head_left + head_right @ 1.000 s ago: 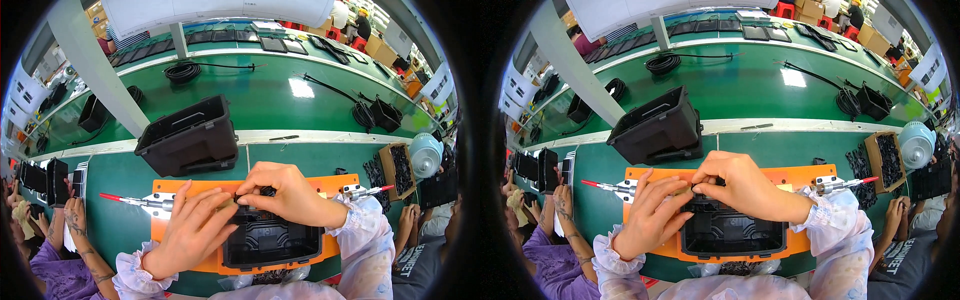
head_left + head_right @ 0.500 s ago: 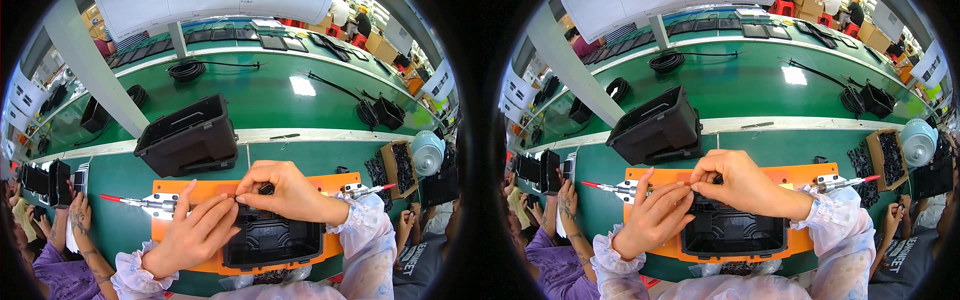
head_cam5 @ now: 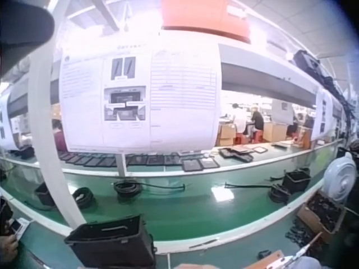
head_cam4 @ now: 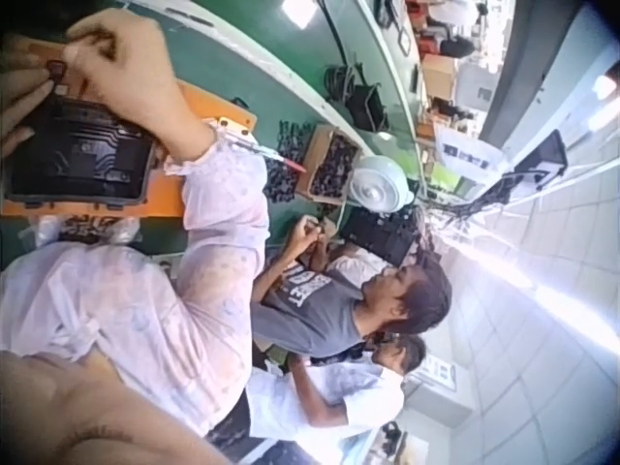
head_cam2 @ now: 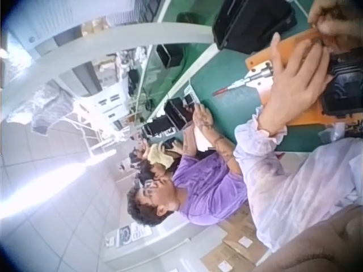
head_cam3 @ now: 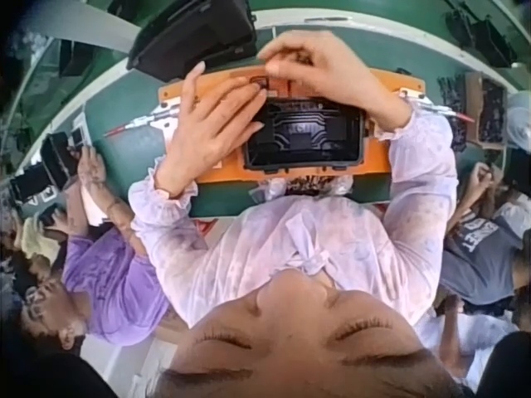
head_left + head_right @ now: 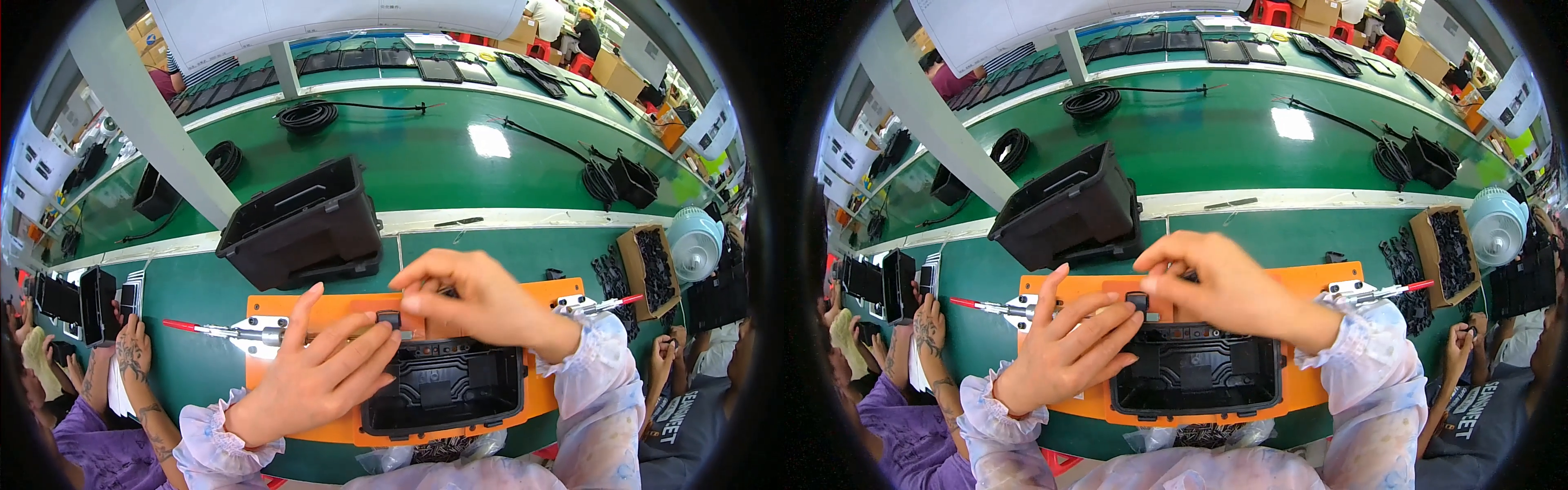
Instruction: The person places a black box into an orange fixture, inserts small metal components into the side slots, and secures them by pulling a lever. They then remove the box from the jig and repeat the process with another black box.
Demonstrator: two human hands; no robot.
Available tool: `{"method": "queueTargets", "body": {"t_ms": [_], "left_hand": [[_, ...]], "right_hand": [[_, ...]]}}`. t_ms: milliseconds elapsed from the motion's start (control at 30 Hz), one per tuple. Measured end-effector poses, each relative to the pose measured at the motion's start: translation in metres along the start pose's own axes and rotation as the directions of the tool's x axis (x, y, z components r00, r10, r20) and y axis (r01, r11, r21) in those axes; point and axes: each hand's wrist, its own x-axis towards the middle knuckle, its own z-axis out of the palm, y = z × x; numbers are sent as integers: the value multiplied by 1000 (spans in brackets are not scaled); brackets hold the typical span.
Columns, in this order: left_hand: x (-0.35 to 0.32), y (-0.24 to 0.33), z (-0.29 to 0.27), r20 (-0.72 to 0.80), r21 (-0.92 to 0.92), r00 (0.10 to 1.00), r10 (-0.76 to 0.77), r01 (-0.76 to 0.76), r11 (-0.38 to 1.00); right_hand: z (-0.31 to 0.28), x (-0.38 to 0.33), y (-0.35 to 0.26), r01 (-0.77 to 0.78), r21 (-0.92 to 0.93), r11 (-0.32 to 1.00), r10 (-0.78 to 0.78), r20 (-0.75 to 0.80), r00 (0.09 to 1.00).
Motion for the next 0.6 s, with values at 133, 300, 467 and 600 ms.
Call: {"method": "queueTargets", "body": {"t_ms": [133,300,467,600], "left_hand": [[3,1,2,40,-58,999,21,-19,998],[5,0,2,45,-103,999,9,-4,995],[5,2,2,41,-161,997,-70,76,984],[7,11,4,17,-23,999,-29,30,999]], "right_hand": [[-32,-15,6,76,312,947,-40,-119,992],[-48,-50,12,20,426,904,26,-101,995],[-46,-61,16,-7,562,827,92,-122,988],[-47,-62,19,51,567,822,57,-172,983]]}}
